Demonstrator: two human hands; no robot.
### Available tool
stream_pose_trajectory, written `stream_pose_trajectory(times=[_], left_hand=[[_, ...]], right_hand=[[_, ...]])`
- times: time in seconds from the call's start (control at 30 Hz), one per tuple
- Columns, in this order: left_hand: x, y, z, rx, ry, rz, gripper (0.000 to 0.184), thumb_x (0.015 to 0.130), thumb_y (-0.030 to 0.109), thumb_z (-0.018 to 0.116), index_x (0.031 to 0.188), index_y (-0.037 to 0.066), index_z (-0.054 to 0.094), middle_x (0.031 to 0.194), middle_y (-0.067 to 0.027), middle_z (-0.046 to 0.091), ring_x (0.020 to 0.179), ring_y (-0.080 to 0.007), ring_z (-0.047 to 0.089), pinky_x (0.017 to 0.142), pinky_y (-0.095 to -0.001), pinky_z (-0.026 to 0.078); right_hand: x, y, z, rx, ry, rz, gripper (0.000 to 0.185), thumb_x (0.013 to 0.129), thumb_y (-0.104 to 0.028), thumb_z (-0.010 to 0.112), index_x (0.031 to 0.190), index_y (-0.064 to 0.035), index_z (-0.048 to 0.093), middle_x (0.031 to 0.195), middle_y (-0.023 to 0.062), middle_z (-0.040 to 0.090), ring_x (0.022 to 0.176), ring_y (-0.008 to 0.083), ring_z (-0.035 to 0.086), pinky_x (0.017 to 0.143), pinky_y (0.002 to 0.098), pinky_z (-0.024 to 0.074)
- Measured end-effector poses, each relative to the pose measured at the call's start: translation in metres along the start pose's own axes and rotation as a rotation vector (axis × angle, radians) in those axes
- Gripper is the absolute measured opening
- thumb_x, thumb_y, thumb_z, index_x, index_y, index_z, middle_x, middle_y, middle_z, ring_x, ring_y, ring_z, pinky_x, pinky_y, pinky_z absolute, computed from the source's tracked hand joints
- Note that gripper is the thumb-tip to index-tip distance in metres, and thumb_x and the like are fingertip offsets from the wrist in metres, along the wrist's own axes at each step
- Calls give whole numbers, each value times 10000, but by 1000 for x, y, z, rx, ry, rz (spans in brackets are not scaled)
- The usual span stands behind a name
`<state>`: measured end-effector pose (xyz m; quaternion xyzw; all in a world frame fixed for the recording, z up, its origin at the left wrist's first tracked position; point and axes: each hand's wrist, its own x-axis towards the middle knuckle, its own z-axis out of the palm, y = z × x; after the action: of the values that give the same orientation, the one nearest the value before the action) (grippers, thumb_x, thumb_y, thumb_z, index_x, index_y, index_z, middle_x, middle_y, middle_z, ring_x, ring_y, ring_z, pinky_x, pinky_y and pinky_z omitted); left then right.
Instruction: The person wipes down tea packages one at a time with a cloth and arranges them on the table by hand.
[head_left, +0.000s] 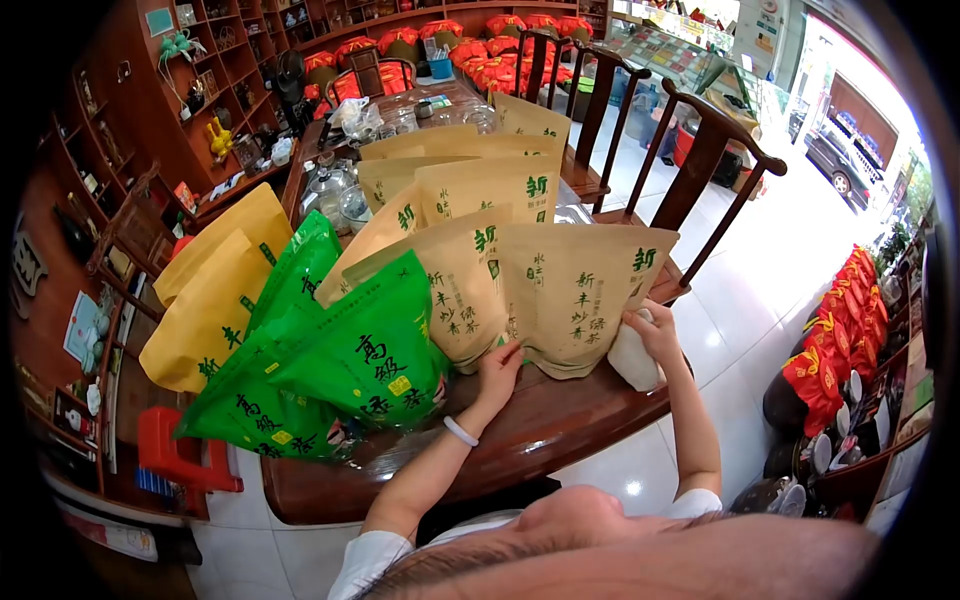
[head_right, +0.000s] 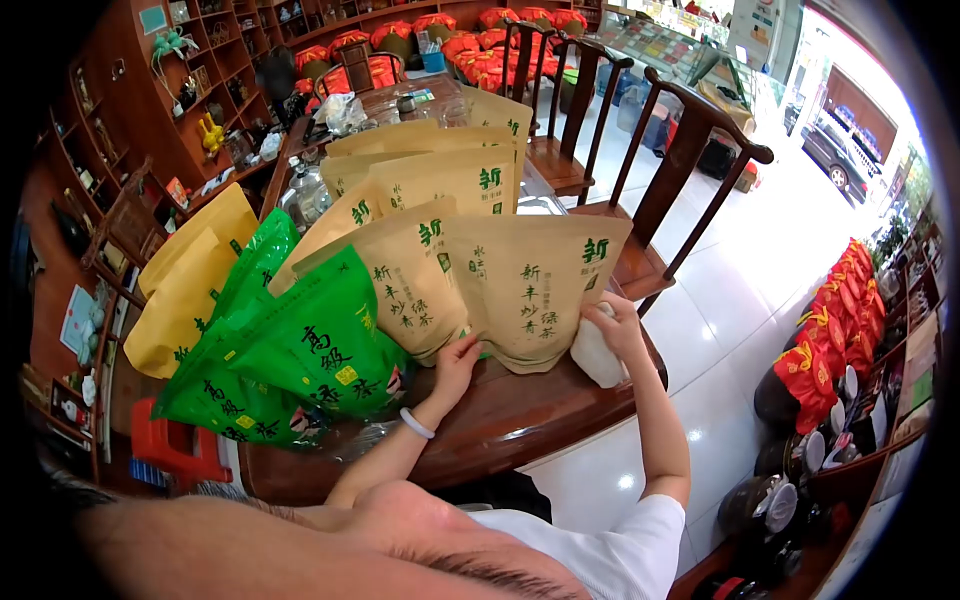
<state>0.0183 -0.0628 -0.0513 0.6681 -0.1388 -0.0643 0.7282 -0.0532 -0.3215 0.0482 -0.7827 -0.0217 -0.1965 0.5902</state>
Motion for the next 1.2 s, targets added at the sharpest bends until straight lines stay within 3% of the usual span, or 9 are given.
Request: stream_pose_trajectory(times=[0.1,0.33,0.53,0.6,0.63,0.73,0.87,1.07,1.2], left_hand=[[-3,3,4,-33,5,71,227,830,89,585,1013,-43,609,886,-57,649,762,-87,572,697,-220,452],[-2,-3,0,67,-43,79,162,793,97,603,914,3,656,806,-56,661,732,-95,588,678,-228,451],[-2,-2,0,109,-77,75,146,789,106,610,864,-9,657,788,-79,657,721,-125,595,673,-239,453],[-2,0,0,123,-77,123,142,787,109,615,854,-9,656,783,-82,654,715,-135,596,669,-248,454],[-3,5,0,123,-89,102,140,785,112,619,848,-8,655,784,-84,651,715,-142,595,669,-254,453],[-3,3,0,151,-101,97,138,784,114,619,841,-8,654,791,-89,646,721,-154,596,678,-258,453],[-2,-1,-1,130,-109,102,141,780,117,621,836,-9,651,791,-98,641,726,-172,598,681,-263,453],[0,-7,1,124,-99,133,141,764,117,627,825,-8,648,772,-113,630,714,-193,597,664,-279,455],[-1,-4,1,143,-116,152,133,764,111,625,810,-11,648,747,-108,628,688,-198,593,648,-282,452]], right_hand=[[-7,7,-15,45,279,5,70,795,-35,581,828,14,617,802,7,615,736,73,534,673,217,430],[21,9,-29,116,595,8,135,829,-114,574,773,1,615,713,-12,579,634,51,492,580,191,393],[73,31,-11,46,788,-124,145,818,-108,584,821,34,616,691,-16,569,625,58,485,569,211,389],[83,12,12,-117,848,17,156,810,-118,592,840,33,622,678,-9,576,609,65,492,557,219,395],[99,55,7,-51,773,-95,182,812,-146,595,850,29,631,660,0,578,605,66,497,553,227,400],[126,89,22,-23,846,-81,214,804,-177,605,864,25,639,645,36,597,605,87,526,559,249,415],[150,103,32,-260,817,-63,242,791,-225,607,846,8,645,658,107,626,613,206,593,607,325,447],[128,98,35,-214,872,-82,239,792,-196,637,927,-4,589,824,58,604,688,125,560,612,259,451],[89,56,42,134,685,41,227,797,-176,636,937,-10,570,812,78,604,713,111,571,598,237,472]])
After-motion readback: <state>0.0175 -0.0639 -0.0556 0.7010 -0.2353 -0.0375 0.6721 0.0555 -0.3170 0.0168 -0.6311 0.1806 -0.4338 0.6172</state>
